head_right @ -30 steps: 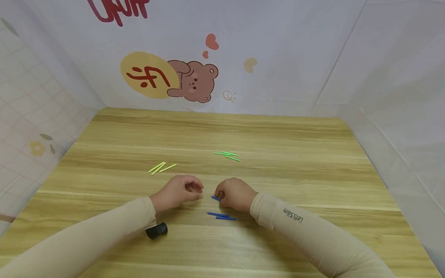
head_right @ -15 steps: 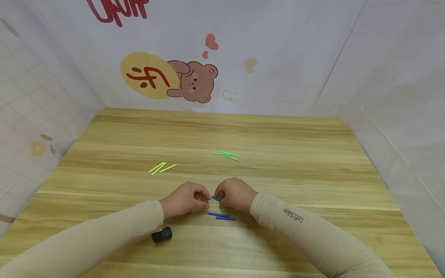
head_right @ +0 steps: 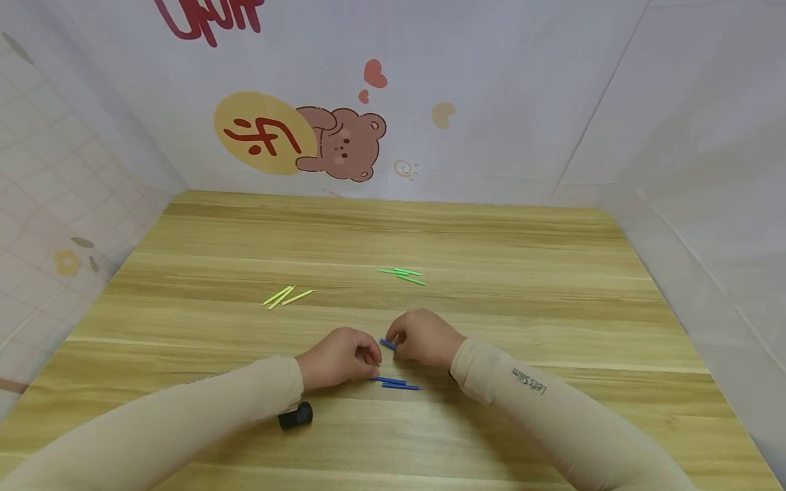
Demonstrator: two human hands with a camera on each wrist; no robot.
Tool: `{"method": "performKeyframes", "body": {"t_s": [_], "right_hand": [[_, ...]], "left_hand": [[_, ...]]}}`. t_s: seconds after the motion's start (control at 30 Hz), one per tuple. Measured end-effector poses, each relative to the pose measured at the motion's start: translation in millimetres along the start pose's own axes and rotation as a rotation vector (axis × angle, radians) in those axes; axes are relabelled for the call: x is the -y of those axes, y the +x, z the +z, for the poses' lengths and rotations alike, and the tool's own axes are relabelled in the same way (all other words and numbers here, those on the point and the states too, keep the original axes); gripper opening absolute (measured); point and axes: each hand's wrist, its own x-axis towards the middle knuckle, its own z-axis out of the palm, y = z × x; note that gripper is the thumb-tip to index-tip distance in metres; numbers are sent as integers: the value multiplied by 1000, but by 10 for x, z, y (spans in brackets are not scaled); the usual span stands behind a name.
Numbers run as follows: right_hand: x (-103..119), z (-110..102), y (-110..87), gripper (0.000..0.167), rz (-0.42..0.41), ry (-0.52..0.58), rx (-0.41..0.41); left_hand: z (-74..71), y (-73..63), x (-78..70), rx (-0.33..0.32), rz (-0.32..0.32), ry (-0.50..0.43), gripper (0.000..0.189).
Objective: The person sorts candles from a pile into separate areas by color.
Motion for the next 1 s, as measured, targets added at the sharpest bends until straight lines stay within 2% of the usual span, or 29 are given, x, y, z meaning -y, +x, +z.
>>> {"method": "performKeyframes", "body": {"t_s": [0.13,0.3,0.43,0.67,0.83,1.0], "right_hand": [[-43,-38,-33,20,17,28,-30],[-86,-89,-74,19,95,111,-54],[-123,-149,-120,21,166,167,-83],[-223,-255,-190,26,234,182,-125],[-314,-317,-245,26,283,203,-131],[-394,-355,-309,24,315,172,-160]], "left_hand": [[2,22,-18,24,1,38,10],[2,46,-27,54,15,72,11],[9,74,-27,78,-6,93,12],[10,95,-54,108,-63,122,12],[4,82,-83,120,-80,131,12],[12,83,-90,129,-99,130,12]]}}
